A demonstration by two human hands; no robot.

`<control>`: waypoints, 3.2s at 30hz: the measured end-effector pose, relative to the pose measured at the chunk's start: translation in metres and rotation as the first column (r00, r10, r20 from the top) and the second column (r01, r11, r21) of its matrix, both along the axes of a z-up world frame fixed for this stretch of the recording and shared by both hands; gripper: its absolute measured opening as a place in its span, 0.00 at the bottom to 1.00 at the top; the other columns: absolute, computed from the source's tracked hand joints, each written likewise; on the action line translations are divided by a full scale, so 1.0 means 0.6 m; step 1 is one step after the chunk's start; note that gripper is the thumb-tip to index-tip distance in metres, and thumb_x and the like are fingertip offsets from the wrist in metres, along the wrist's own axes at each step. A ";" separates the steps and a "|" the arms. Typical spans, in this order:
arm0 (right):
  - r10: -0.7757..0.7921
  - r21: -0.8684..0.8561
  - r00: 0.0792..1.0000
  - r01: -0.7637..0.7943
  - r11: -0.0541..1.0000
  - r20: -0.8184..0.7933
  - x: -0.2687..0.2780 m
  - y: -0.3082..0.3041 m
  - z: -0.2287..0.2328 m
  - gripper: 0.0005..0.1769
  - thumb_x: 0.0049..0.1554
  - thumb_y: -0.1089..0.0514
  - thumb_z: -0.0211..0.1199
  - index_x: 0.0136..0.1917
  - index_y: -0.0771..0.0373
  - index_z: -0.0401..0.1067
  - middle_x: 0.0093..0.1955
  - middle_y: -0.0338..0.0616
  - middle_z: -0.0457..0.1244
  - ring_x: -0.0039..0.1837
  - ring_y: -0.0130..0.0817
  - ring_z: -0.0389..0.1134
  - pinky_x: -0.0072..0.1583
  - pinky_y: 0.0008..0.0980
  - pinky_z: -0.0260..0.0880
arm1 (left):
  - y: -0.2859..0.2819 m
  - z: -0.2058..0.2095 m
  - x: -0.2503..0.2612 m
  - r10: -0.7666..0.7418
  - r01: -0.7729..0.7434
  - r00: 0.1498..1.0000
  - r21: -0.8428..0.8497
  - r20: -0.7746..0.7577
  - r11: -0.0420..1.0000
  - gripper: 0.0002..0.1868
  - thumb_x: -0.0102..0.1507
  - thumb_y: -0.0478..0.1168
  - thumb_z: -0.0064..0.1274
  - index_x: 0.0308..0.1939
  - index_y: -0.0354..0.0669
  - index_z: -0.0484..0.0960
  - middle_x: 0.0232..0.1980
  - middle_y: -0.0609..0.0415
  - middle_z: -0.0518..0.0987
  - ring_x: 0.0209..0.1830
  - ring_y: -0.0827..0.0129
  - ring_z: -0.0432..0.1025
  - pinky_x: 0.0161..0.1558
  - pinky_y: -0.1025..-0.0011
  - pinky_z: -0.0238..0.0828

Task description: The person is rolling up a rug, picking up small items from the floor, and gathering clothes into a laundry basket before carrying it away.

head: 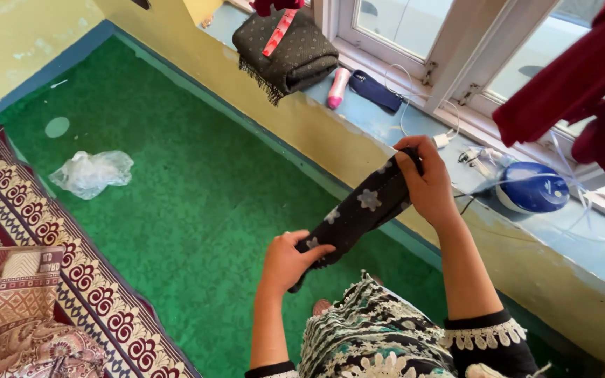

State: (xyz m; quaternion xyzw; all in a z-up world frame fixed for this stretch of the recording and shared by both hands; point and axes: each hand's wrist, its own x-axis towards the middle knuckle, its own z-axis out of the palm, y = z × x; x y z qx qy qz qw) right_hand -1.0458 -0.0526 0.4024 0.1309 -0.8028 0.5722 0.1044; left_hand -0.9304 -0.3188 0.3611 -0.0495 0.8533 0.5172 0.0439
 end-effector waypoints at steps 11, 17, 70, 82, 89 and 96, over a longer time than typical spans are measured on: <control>0.371 -0.033 0.909 -0.372 0.928 0.187 -0.186 -0.097 -0.030 0.14 0.56 0.58 0.71 0.52 0.61 0.71 0.46 0.34 0.65 0.50 0.20 0.65 0.54 0.26 0.69 | 0.006 -0.039 -0.178 0.048 0.002 0.962 -0.182 0.270 0.983 0.30 0.50 0.66 0.65 0.22 0.40 0.87 0.18 0.49 0.80 0.18 0.60 0.76 0.26 0.64 0.69; 0.567 -0.102 0.761 -0.567 0.818 0.314 -0.301 -0.095 0.003 0.16 0.55 0.56 0.72 0.53 0.60 0.72 0.45 0.33 0.64 0.49 0.21 0.63 0.50 0.26 0.65 | -0.013 -0.271 -0.350 0.321 -0.308 0.934 -0.100 0.156 0.946 0.32 0.66 0.65 0.51 0.33 0.36 0.86 0.28 0.43 0.83 0.31 0.58 0.79 0.32 0.59 0.71; -0.336 0.615 0.920 0.150 0.774 0.200 -0.696 0.123 -0.597 0.47 0.44 0.53 0.74 0.73 0.61 0.60 0.77 0.58 0.50 0.74 0.58 0.49 0.68 0.53 0.53 | 0.146 -0.262 -0.545 0.218 -0.642 0.766 0.698 0.605 0.318 0.22 0.71 0.50 0.39 0.66 0.49 0.73 0.56 0.58 0.78 0.55 0.70 0.70 0.58 0.67 0.65; -0.474 0.715 0.828 0.134 0.686 0.299 -0.639 0.106 -0.692 0.32 0.44 0.53 0.76 0.58 0.61 0.64 0.61 0.59 0.58 0.61 0.59 0.61 0.62 0.51 0.65 | 0.118 -0.356 -0.512 0.318 -0.731 0.682 0.626 0.658 0.272 0.24 0.70 0.50 0.39 0.65 0.43 0.75 0.63 0.56 0.77 0.63 0.71 0.69 0.66 0.68 0.62; -0.531 0.344 0.477 0.427 0.836 0.700 -0.564 0.030 -0.752 0.43 0.48 0.51 0.70 0.68 0.68 0.53 0.62 0.67 0.60 0.63 0.60 0.64 0.64 0.48 0.64 | 0.081 -0.375 -0.492 0.316 -0.735 0.664 0.668 0.678 0.112 0.20 0.69 0.48 0.41 0.58 0.42 0.78 0.58 0.54 0.81 0.59 0.68 0.71 0.62 0.64 0.66; 0.074 -0.113 0.094 0.531 0.840 0.993 -0.425 -0.140 -0.751 0.22 0.44 0.63 0.58 0.54 0.68 0.67 0.47 0.54 0.65 0.48 0.52 0.69 0.50 0.51 0.74 | -0.018 -0.428 -0.411 0.465 -0.732 0.525 0.657 0.713 -0.181 0.18 0.70 0.48 0.42 0.57 0.45 0.78 0.56 0.56 0.80 0.55 0.67 0.73 0.58 0.62 0.70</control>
